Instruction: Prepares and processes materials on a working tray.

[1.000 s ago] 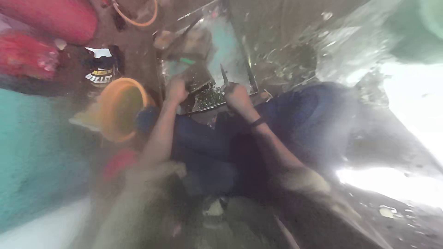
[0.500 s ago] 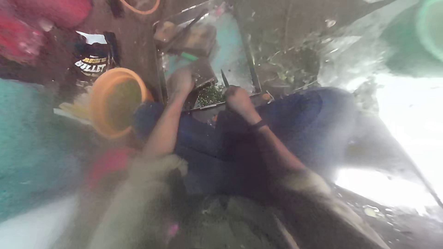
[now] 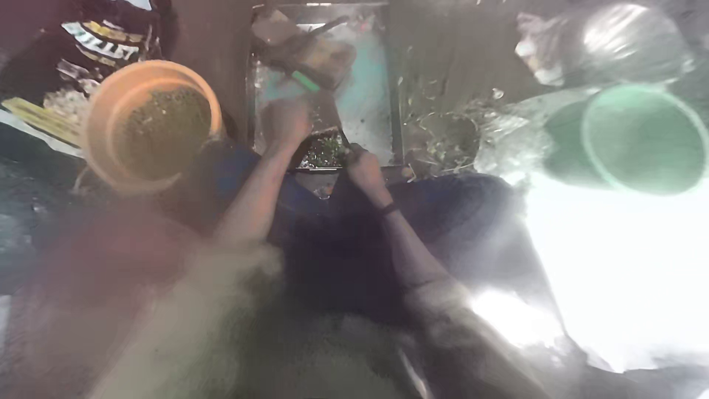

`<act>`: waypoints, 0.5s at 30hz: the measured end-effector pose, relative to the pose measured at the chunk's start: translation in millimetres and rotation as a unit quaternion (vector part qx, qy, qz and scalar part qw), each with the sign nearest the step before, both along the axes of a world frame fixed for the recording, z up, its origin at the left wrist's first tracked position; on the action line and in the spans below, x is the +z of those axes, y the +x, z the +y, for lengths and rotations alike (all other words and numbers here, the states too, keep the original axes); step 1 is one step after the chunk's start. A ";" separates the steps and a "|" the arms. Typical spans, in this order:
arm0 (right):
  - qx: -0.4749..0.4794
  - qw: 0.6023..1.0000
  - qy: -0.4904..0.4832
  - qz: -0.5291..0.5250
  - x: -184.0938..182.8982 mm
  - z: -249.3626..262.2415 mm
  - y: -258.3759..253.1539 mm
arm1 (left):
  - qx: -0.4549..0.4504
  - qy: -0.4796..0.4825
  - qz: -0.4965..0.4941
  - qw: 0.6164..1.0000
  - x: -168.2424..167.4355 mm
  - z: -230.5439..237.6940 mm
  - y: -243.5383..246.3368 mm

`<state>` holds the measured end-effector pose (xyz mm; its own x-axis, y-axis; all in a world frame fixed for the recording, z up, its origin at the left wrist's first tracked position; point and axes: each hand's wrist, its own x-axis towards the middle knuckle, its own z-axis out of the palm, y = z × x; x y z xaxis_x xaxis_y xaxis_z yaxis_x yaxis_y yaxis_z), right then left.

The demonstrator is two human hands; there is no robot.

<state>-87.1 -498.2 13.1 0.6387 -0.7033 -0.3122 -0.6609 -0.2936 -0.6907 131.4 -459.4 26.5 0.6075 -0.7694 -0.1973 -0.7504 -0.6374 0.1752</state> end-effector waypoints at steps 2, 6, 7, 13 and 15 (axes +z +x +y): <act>0.008 1.000 0.002 0.024 -8.7 -9.8 10.7 | 0.007 0.012 -0.005 1.000 0.8 -1.9 -0.9; 0.007 0.999 -0.023 0.034 -18.1 -21.6 23.7 | 0.011 -0.003 -0.004 1.000 -4.2 -3.7 2.2; 0.003 0.999 -0.027 0.031 -19.4 -23.6 26.5 | 0.013 -0.008 0.000 1.000 -4.4 -2.8 2.1; -0.022 0.996 -0.065 0.049 -11.2 -31.0 50.6 | 0.011 -0.004 0.019 1.000 5.4 -3.2 -2.4; -0.024 0.993 -0.084 0.074 -6.3 -31.0 60.7 | 0.017 0.002 0.014 1.000 5.2 -4.2 -1.9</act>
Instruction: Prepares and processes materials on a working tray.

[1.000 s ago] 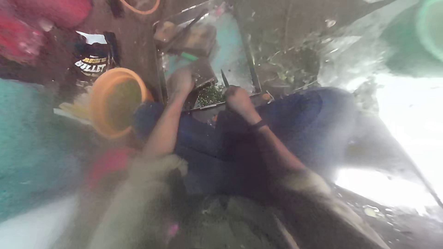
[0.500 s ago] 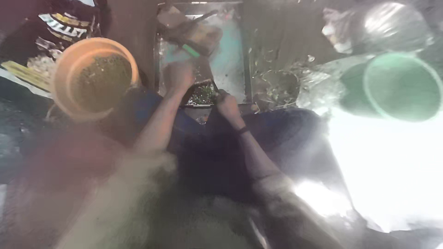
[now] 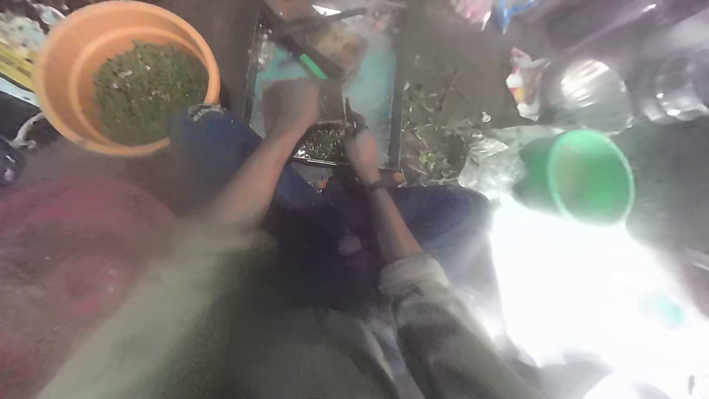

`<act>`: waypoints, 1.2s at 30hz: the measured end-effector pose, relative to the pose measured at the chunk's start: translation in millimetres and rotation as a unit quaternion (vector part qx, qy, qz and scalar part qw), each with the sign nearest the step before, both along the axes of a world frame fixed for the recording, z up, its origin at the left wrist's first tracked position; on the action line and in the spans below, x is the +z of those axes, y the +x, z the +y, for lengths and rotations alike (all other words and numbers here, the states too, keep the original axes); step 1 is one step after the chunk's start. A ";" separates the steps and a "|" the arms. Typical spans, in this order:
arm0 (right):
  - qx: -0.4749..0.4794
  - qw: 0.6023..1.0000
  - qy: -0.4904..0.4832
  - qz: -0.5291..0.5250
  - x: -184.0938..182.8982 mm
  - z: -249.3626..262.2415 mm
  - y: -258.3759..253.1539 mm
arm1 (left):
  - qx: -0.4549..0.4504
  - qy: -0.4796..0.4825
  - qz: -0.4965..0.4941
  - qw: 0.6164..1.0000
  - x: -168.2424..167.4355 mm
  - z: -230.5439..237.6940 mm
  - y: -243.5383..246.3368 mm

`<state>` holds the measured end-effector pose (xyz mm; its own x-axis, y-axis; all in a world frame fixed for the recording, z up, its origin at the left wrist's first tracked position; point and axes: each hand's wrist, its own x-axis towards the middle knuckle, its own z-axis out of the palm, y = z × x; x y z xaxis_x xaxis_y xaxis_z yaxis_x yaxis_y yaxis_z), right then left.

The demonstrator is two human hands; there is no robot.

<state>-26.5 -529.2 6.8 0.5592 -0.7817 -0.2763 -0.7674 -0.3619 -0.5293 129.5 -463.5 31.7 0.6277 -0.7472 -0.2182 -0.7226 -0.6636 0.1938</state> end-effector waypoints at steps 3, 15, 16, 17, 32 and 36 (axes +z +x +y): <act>0.005 0.999 -0.013 0.038 -1.4 1.1 15.5 | 0.004 0.004 -0.002 1.000 -2.9 0.3 0.1; 0.041 0.991 -0.038 0.124 -9.7 30.6 34.3 | -0.003 -0.001 0.006 1.000 -4.9 -4.3 -0.8; 0.047 0.990 -0.037 0.129 -9.1 31.6 34.0 | -0.001 0.000 0.012 1.000 -1.0 -4.5 -3.3; 0.043 0.990 -0.029 0.131 -5.1 31.2 34.7 | 0.006 0.001 0.022 1.000 4.7 -5.1 -5.7; 0.058 0.989 -0.027 0.130 -1.4 28.4 37.3 | 0.021 0.008 0.031 0.999 1.9 -5.5 -8.0; 0.055 0.990 -0.034 0.123 -1.8 28.4 36.3 | 0.026 0.012 0.035 0.999 4.5 -7.4 -9.0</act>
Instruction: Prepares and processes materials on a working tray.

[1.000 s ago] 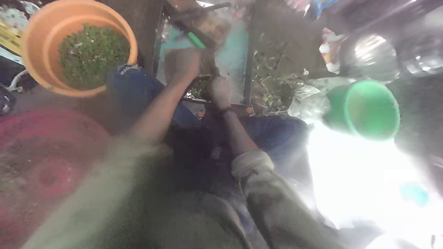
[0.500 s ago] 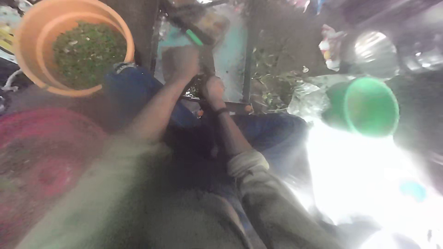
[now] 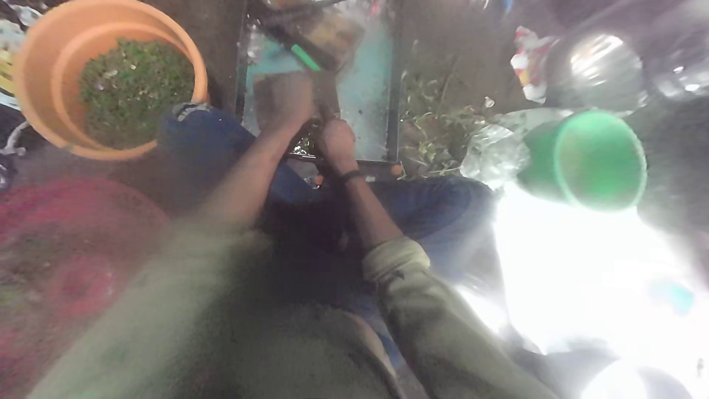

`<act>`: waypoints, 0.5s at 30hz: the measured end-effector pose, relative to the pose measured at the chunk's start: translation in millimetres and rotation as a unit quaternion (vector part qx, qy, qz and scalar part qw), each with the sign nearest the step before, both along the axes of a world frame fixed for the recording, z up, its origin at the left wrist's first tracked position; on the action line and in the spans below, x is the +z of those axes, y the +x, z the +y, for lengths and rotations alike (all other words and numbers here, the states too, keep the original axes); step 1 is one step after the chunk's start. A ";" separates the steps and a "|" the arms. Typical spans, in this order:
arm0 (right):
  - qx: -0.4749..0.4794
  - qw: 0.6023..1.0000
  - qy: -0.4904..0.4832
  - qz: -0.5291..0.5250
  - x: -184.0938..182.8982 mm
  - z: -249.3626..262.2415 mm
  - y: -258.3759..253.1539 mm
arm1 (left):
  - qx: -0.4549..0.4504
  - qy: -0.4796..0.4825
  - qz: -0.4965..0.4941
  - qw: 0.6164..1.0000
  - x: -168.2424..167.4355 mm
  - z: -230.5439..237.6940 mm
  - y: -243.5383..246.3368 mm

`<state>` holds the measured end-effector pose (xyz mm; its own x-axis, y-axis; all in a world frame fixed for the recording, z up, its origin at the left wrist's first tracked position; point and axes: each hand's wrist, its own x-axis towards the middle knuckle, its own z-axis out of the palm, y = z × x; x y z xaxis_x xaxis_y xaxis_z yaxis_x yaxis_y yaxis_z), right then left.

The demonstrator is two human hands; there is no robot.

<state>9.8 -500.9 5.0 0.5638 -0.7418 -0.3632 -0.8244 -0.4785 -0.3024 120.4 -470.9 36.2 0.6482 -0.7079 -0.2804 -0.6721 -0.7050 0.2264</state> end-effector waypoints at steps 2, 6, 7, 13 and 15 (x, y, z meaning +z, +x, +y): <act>0.001 1.000 -0.003 0.002 1.9 -0.9 -0.1 | 0.001 0.008 -0.007 1.000 0.4 -0.8 -0.6; -0.005 1.000 -0.006 0.006 11.1 -3.0 1.8 | 0.002 0.001 -0.020 1.000 1.6 -0.6 -3.0; -0.004 1.000 -0.005 0.006 14.4 -3.9 2.9 | 0.006 -0.001 -0.021 1.000 1.6 -0.6 -3.6; 0.056 0.998 -0.003 0.022 25.0 -11.4 16.4 | 0.021 0.014 -0.017 1.000 4.0 -2.5 -3.8; 0.063 0.998 -0.011 0.012 21.9 -13.8 20.7 | 0.016 0.016 -0.024 0.999 2.0 -2.3 -3.4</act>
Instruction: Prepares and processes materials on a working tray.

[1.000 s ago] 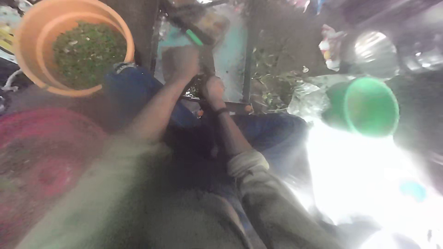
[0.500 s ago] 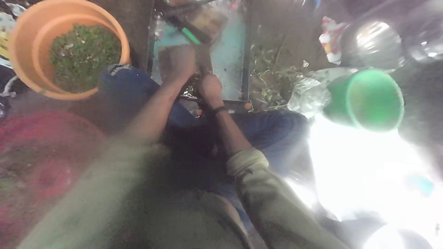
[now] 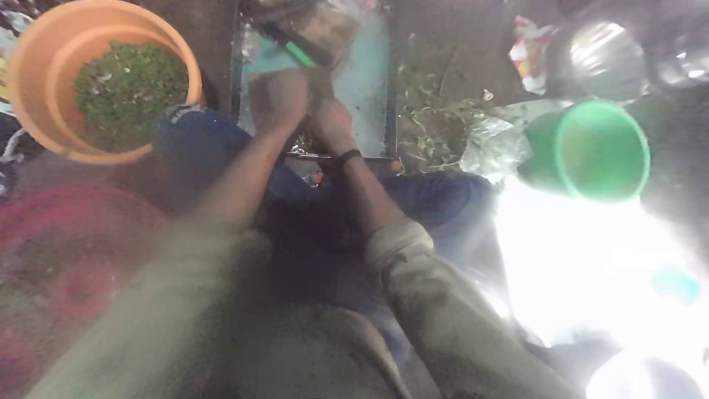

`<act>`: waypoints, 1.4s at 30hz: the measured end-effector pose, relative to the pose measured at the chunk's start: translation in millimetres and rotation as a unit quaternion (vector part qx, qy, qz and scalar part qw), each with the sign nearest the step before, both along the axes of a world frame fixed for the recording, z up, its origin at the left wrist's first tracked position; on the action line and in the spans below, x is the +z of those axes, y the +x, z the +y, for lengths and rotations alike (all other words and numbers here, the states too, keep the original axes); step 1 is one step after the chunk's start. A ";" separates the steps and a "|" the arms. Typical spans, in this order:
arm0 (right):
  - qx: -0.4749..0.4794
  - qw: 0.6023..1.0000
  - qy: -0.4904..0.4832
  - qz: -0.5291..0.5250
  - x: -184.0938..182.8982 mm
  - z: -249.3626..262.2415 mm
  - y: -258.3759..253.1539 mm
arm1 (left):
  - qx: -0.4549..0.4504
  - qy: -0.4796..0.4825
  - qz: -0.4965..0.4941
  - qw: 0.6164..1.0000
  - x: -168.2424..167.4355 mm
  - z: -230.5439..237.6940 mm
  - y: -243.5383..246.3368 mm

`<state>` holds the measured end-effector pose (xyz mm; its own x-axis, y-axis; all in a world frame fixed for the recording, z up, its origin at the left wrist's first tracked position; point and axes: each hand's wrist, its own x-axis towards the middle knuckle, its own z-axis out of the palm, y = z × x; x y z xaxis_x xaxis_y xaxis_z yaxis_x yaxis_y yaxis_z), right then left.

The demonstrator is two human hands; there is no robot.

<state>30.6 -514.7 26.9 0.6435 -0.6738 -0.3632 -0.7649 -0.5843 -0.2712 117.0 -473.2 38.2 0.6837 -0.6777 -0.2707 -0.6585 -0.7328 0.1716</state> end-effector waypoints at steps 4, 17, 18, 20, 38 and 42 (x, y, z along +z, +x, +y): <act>-0.007 1.000 -0.010 -0.016 -7.8 -2.0 5.2 | 0.006 -0.002 -0.030 1.000 1.5 4.5 -5.5; -0.002 1.000 -0.011 -0.009 2.7 -2.0 -4.9 | -0.004 -0.039 0.008 0.999 -8.7 -0.7 7.5; 0.001 1.000 -0.016 -0.018 1.8 -1.5 -4.1 | 0.001 -0.030 0.006 1.000 -5.3 -0.8 5.1; 0.001 1.000 -0.021 -0.016 0.8 -0.4 -0.5 | 0.014 -0.014 0.004 1.000 0.1 -1.3 1.1; -0.009 0.999 -0.013 0.040 -14.9 44.0 -64.4 | 0.006 -0.007 -0.011 1.000 -8.8 -2.2 4.8; -0.011 1.000 -0.013 0.002 8.6 25.5 -41.2 | -0.004 -0.034 -0.026 0.999 -18.0 1.6 9.3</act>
<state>-10.6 -489.1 35.6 0.6268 -0.6975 -0.3472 -0.7788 -0.5737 -0.2536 126.3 -471.6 20.1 0.6904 -0.6984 -0.1889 -0.6732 -0.7157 0.1859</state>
